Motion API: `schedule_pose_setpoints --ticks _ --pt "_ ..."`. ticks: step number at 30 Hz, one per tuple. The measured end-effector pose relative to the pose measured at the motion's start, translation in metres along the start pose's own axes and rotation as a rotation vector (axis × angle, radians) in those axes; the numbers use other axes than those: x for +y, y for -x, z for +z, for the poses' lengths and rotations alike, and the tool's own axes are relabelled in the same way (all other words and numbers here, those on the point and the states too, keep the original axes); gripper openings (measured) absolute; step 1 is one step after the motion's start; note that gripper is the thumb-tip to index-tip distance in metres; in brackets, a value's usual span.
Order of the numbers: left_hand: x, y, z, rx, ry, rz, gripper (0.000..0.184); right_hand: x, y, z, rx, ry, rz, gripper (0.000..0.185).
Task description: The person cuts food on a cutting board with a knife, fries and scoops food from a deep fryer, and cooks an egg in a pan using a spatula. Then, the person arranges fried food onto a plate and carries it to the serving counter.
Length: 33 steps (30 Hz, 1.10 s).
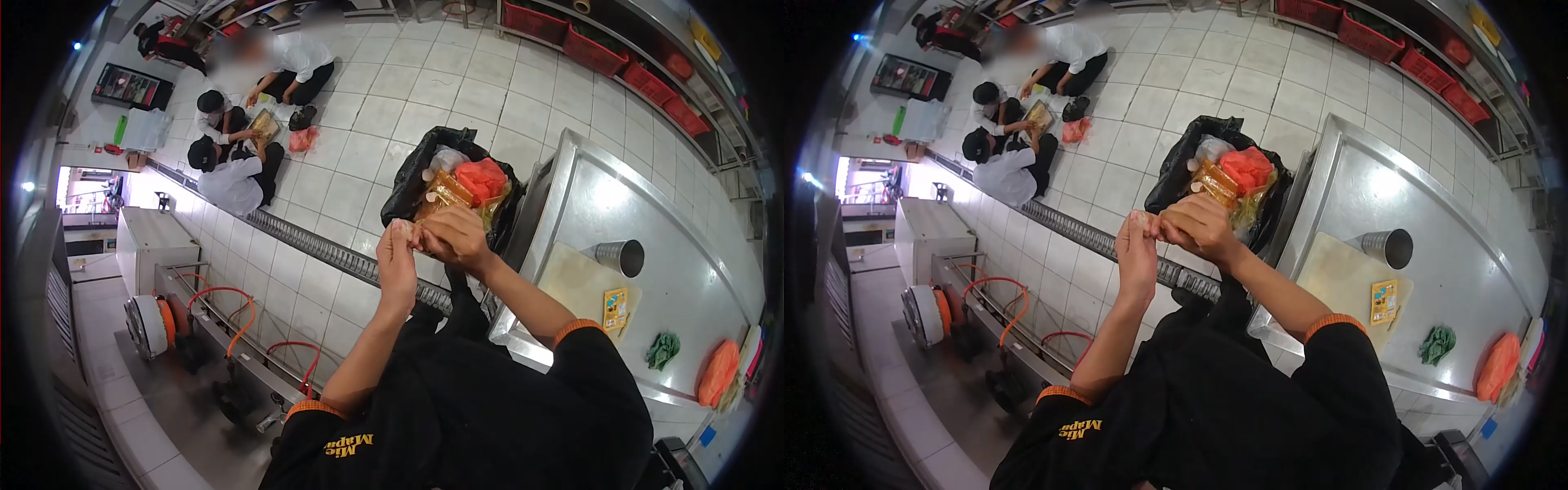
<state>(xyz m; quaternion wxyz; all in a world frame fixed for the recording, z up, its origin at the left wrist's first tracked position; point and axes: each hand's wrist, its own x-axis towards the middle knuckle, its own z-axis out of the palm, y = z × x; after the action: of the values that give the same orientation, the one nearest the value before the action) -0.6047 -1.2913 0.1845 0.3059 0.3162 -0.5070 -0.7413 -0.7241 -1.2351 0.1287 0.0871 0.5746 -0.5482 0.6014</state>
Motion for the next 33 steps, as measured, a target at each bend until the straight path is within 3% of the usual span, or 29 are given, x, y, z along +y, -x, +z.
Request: schedule_pose_setpoints --ticks 4,6,7,9,12,13,14,15,17,18,19,21,25,29,31,32,33 --pt "0.001 0.001 -0.004 -0.044 -0.158 0.043 0.034 0.018 -0.005 -0.001 0.094 0.063 0.112 0.009" --pt "0.015 0.007 -0.004 -0.145 -0.543 0.03 0.033 0.022 -0.008 -0.001 0.133 0.067 0.186 0.007" --pt "0.019 0.005 -0.007 -0.151 -0.545 0.027 0.033 0.023 -0.009 0.0 0.171 0.068 0.256 0.006" --pt "0.025 -0.001 -0.011 -0.329 -0.946 0.446 0.028 0.022 -0.008 0.002 0.105 0.008 0.329 0.012" --pt "0.038 -0.009 -0.011 -0.32 -1.169 0.475 0.024 0.009 -0.025 0.01 0.086 -0.206 0.435 0.027" --pt "0.038 -0.011 -0.013 -0.322 -1.169 0.472 0.024 0.002 -0.031 0.012 0.135 -0.356 0.473 0.036" --pt "0.037 -0.014 -0.016 -0.264 -1.129 0.473 0.025 0.001 -0.026 0.009 0.046 -0.635 0.55 0.046" --pt "0.037 -0.018 -0.018 -0.203 -1.088 0.477 0.025 -0.001 -0.023 0.005 0.044 -0.635 0.551 0.046" --pt "0.046 -0.024 -0.024 -0.209 -1.066 0.487 0.026 -0.01 -0.021 -0.002 -0.313 -0.599 0.558 0.045" --pt "0.046 -0.027 -0.028 -0.198 -0.878 0.41 0.026 -0.012 -0.023 0.0 -0.384 -0.327 0.41 0.046" --pt "0.046 -0.029 -0.029 -0.186 -0.69 0.333 0.027 -0.011 -0.021 0.0 -0.386 -0.328 0.41 0.046" --pt "0.047 -0.03 -0.028 -0.178 -0.657 0.33 0.028 -0.008 -0.021 0.001 -0.343 -0.059 0.309 0.043" --pt "0.041 -0.033 -0.02 -0.189 -0.689 0.391 0.03 -0.015 -0.038 0.001 -0.217 -0.106 0.314 0.035" --pt "0.036 -0.046 -0.013 -0.175 -0.726 0.464 0.032 -0.005 -0.026 0.013 -0.175 -0.324 0.452 0.024" --pt "0.036 -0.056 -0.007 -0.145 -0.713 0.46 0.028 0.0 -0.014 0.016 -0.228 -0.482 0.728 0.021" --pt "0.035 -0.061 -0.003 -0.114 -0.7 0.452 0.029 0.001 -0.007 0.02 -0.223 -0.481 0.732 0.021" --pt "0.03 -0.066 -0.002 -0.12 -0.701 0.448 0.029 0.0 -0.002 0.026 -0.088 -0.64 0.88 0.023"
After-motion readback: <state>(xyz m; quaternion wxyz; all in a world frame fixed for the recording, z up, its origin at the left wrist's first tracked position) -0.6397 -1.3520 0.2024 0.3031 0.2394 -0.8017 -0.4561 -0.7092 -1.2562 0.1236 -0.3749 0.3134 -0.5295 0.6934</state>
